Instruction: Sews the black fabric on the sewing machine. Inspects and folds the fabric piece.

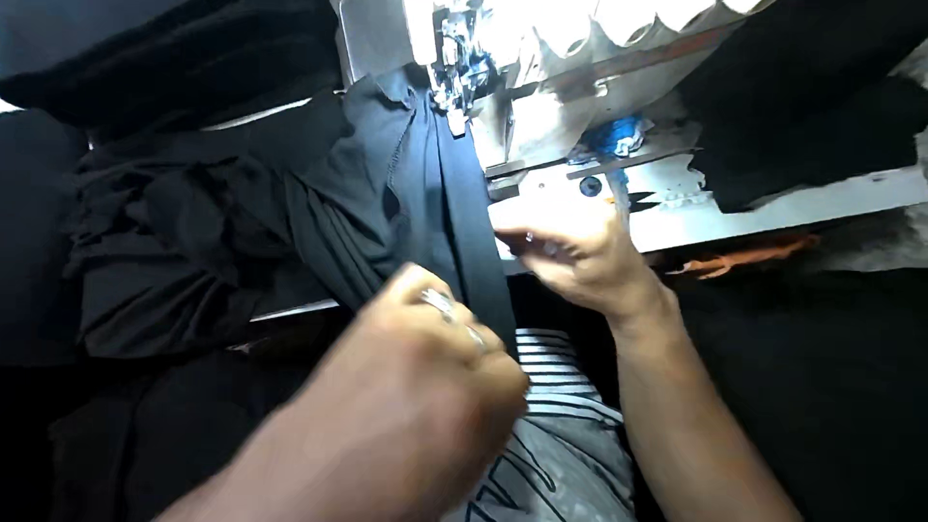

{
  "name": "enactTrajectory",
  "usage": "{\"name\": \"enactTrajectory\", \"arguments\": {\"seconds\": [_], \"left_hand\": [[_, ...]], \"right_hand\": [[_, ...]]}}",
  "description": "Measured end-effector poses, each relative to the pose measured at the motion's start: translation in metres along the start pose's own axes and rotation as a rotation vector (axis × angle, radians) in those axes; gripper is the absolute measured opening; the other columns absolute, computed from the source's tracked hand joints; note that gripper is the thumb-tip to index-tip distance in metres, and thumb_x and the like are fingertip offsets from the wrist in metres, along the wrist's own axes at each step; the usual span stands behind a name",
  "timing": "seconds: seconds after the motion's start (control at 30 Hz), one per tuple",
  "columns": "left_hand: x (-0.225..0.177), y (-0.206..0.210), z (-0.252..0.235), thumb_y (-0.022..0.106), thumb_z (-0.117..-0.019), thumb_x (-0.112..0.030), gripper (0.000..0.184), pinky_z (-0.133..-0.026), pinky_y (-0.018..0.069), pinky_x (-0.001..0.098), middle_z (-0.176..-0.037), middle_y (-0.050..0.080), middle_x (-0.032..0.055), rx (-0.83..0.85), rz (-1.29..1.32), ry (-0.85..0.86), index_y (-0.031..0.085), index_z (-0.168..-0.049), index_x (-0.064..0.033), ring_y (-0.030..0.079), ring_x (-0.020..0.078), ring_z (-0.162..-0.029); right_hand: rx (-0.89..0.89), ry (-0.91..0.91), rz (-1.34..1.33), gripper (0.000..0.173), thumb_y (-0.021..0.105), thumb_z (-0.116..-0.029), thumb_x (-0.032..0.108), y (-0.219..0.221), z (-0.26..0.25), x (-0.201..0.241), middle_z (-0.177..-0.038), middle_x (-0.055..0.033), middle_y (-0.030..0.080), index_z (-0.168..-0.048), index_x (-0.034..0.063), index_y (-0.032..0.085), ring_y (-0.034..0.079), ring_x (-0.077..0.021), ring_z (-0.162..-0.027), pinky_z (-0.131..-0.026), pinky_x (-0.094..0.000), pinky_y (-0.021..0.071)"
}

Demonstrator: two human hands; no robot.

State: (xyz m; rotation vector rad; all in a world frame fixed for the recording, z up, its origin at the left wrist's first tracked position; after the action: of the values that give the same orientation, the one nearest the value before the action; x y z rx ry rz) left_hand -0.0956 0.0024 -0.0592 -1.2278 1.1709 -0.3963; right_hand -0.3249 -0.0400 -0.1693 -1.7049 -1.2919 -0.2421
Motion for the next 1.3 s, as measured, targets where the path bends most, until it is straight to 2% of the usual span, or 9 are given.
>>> {"name": "enactTrajectory", "arguments": {"seconds": [0.07, 0.27, 0.37, 0.53, 0.67, 0.77, 0.93, 1.13, 1.3], "left_hand": [[0.001, 0.024, -0.008, 0.058, -0.1012, -0.023, 0.023, -0.085, 0.0455, 0.0392, -0.068, 0.061, -0.0014, 0.069, -0.012, 0.036, 0.070, -0.083, -0.0144, 0.060, 0.0162, -0.071], [0.006, 0.029, -0.005, 0.062, -0.0993, -0.023, 0.020, -0.085, 0.0425, 0.0389, -0.067, 0.060, -0.0034, 0.030, 0.031, 0.034, 0.075, -0.086, -0.0163, 0.058, 0.0140, -0.068], [0.005, 0.038, -0.006, 0.061, -0.1001, -0.022, 0.021, -0.084, 0.0431, 0.0395, -0.066, 0.061, -0.0033, 0.054, 0.022, 0.039, 0.074, -0.085, -0.0156, 0.058, 0.0143, -0.066], [0.007, 0.045, -0.004, 0.058, -0.1010, -0.024, 0.024, -0.082, 0.0443, 0.0389, -0.065, 0.061, -0.0040, 0.065, -0.017, 0.040, 0.073, -0.084, -0.0166, 0.059, 0.0136, -0.065], [0.005, 0.049, -0.006, 0.059, -0.1011, -0.024, 0.024, -0.083, 0.0440, 0.0389, -0.066, 0.062, -0.0036, 0.043, -0.005, 0.043, 0.074, -0.085, -0.0158, 0.059, 0.0140, -0.066], [0.000, 0.056, -0.001, 0.062, -0.0989, -0.024, 0.020, -0.085, 0.0436, 0.0375, -0.068, 0.062, -0.0025, -0.036, 0.001, 0.005, 0.073, -0.084, -0.0153, 0.058, 0.0147, -0.068], [-0.004, -0.019, 0.033, 0.070, -0.0949, -0.032, 0.015, -0.097, 0.0405, 0.0375, -0.071, 0.059, -0.0034, -0.236, 0.006, -0.278, 0.073, -0.088, -0.0191, 0.057, 0.0107, -0.078], [0.041, -0.068, 0.047, 0.081, -0.0844, -0.023, 0.017, -0.092, 0.0438, 0.0443, -0.069, 0.065, 0.0053, -0.336, 0.015, -0.414, 0.075, -0.082, -0.0077, 0.059, 0.0155, -0.071], [0.104, -0.079, 0.048, 0.077, -0.0909, -0.027, 0.012, -0.094, 0.0470, 0.0370, -0.087, 0.072, -0.0030, -0.318, -0.017, -0.416, 0.076, -0.093, -0.0152, 0.064, 0.0077, -0.085]], "right_hand": [[-0.079, -0.086, 0.050, 0.010, 0.073, -0.0912, 0.009, 0.010, 0.002, -0.004, -0.109, -0.0099, 0.076, -0.095, 0.0075, 0.082, 0.071, -0.0161, -0.100, -0.087, -0.0294, 0.0575], [-0.305, -0.151, -0.021, 0.004, 0.076, -0.0877, 0.003, 0.024, 0.006, -0.005, -0.090, -0.0109, 0.075, -0.085, 0.0016, 0.074, 0.073, -0.0151, -0.090, -0.085, -0.0288, 0.0589], [-0.388, -0.112, -0.082, 0.014, 0.074, -0.0857, 0.001, 0.029, 0.006, -0.003, -0.080, -0.0054, 0.069, -0.088, 0.0035, 0.061, 0.066, -0.0073, -0.075, -0.071, -0.0207, 0.0549], [-0.423, -0.058, -0.125, 0.026, 0.077, -0.0826, 0.000, 0.028, 0.008, -0.001, -0.081, -0.0019, 0.068, -0.096, 0.0062, 0.056, 0.064, -0.0037, -0.072, -0.067, -0.0168, 0.0541], [-0.365, -0.109, -0.069, 0.014, 0.075, -0.0893, 0.003, 0.023, 0.007, 0.002, -0.084, -0.0060, 0.071, -0.103, 0.0031, 0.071, 0.064, -0.0064, -0.074, -0.069, -0.0201, 0.0532], [-0.293, -0.134, 0.049, 0.012, 0.075, -0.0920, 0.010, 0.016, 0.002, 0.004, -0.086, -0.0036, 0.073, -0.101, 0.0134, 0.083, 0.065, -0.0113, -0.082, -0.074, -0.0268, 0.0508], [-0.093, -0.065, 0.044, 0.013, 0.069, -0.0977, 0.016, 0.001, -0.002, 0.012, -0.113, -0.0011, 0.077, -0.096, 0.0153, 0.082, 0.066, -0.0161, -0.114, -0.101, -0.0350, 0.0488], [-0.127, 0.109, -0.117, 0.015, 0.066, -0.1009, 0.014, 0.021, 0.012, 0.018, -0.110, -0.0026, 0.078, -0.099, 0.0112, 0.080, 0.073, -0.0080, -0.100, -0.082, -0.0217, 0.0575], [-0.178, 0.092, -0.127, 0.012, 0.069, -0.0982, 0.013, 0.021, -0.017, -0.001, -0.104, -0.0013, 0.079, -0.096, 0.0094, 0.081, 0.073, -0.0059, -0.095, -0.080, -0.0202, 0.0579]]}}
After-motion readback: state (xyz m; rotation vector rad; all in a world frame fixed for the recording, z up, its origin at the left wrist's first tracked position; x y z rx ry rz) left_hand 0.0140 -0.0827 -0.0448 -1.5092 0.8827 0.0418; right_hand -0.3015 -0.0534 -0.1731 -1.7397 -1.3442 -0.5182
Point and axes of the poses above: each hand's wrist, its own z-axis away from the middle knuckle, its own y-axis out of the palm, x = y × z, the point moved 1 cm from there along -z, towards the middle knuckle
